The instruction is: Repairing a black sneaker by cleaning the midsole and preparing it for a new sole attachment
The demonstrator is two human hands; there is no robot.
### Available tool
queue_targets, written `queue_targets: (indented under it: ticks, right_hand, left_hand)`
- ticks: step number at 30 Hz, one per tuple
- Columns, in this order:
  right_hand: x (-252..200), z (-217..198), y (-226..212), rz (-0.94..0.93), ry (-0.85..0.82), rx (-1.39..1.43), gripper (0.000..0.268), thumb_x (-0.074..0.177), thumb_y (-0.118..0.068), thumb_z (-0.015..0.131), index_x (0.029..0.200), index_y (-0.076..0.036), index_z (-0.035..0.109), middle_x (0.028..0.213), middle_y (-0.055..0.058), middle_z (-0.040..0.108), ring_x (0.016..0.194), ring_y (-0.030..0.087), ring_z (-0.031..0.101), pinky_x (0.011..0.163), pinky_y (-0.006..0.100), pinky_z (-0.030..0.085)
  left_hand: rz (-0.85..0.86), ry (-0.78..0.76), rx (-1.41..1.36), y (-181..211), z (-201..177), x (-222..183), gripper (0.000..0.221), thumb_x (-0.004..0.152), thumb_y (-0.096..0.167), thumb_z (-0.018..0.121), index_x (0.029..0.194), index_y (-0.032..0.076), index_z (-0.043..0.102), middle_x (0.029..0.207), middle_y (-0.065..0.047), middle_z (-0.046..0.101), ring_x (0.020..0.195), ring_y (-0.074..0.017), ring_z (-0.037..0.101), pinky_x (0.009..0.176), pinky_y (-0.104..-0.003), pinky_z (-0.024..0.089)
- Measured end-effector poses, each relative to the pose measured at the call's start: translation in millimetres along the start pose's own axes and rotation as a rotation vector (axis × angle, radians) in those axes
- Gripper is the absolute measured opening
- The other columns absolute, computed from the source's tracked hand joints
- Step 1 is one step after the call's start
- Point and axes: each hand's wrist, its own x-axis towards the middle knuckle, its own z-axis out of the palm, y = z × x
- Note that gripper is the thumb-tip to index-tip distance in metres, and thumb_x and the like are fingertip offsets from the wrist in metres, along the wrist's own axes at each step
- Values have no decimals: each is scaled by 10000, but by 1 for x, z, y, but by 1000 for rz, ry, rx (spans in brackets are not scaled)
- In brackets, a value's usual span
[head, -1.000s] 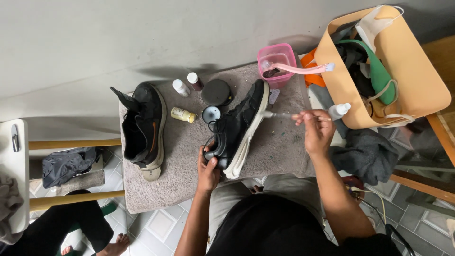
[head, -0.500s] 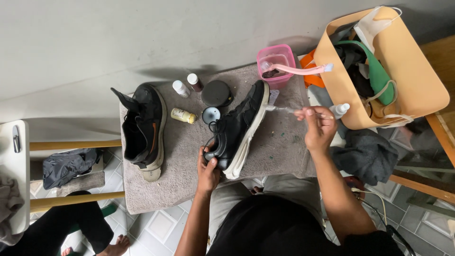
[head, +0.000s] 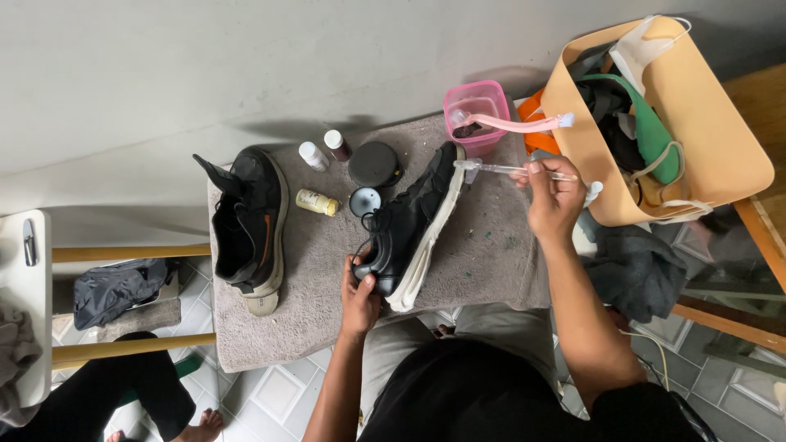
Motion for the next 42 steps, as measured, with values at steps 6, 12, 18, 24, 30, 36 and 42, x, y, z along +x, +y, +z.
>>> queue_targets:
  ticks: [6, 12, 18, 24, 30, 36, 42]
  right_hand:
    - [4, 2, 0, -25, 12, -31, 225, 1075, -86, 614, 939, 92, 635, 773, 261, 693, 687, 235, 695, 667, 355, 607]
    - [11, 6, -4, -8, 20, -14, 209, 1073, -98, 612, 935, 58, 630, 778, 237, 702, 693, 211, 687, 665, 332, 600]
    - [14, 2, 8, 52, 8, 47, 202, 1066, -90, 598, 905, 31, 597, 734, 205, 674, 655, 193, 662, 620, 308, 576]
    - [13, -1, 15, 47, -25, 25, 220, 1068, -102, 610, 896, 36, 601, 732, 226, 677, 651, 223, 693, 618, 316, 578]
    - [15, 12, -4, -15, -28, -16, 210, 1076, -90, 607, 906, 31, 585, 738, 219, 685, 655, 200, 657, 642, 306, 563]
    - [15, -2, 7, -118, 70, -33, 196, 1103, -98, 573, 982, 55, 586, 763, 236, 683, 685, 242, 693, 655, 321, 574]
    - [22, 24, -27, -219, 96, -151, 147, 1091, -41, 574, 1080, 89, 640, 881, 251, 719, 815, 289, 733, 717, 351, 601]
  left_hand:
    - [-12, -1, 8, 3, 2, 1, 373, 877, 263, 726, 1058, 124, 431, 1097, -94, 586, 1009, -193, 576, 837, -368, 515]
    - [-12, 7, 8, 5, 5, 0, 376, 877, 264, 726, 1067, 115, 437, 1080, -88, 585, 1005, -184, 577, 827, -349, 510]
    - [-11, 18, 0, -5, -5, 1, 386, 872, 261, 730, 1077, 111, 438, 1078, -95, 589, 995, -192, 582, 813, -356, 515]
    - [-11, 17, 0, -3, -3, 0, 377, 871, 259, 732, 1058, 109, 441, 1077, -98, 590, 996, -190, 585, 810, -340, 516]
    - [-16, 26, -6, -18, -19, 0, 409, 854, 277, 743, 1058, 117, 427, 1141, -112, 593, 1015, -203, 584, 824, -363, 522]
    - [-3, 25, -25, -2, -2, -1, 380, 868, 240, 733, 1068, 108, 438, 1084, -93, 577, 1009, -200, 582, 845, -365, 523]
    - [-5, 14, -33, 4, 5, 2, 373, 863, 248, 737, 1054, 107, 449, 1090, -99, 585, 1018, -200, 586, 853, -371, 528]
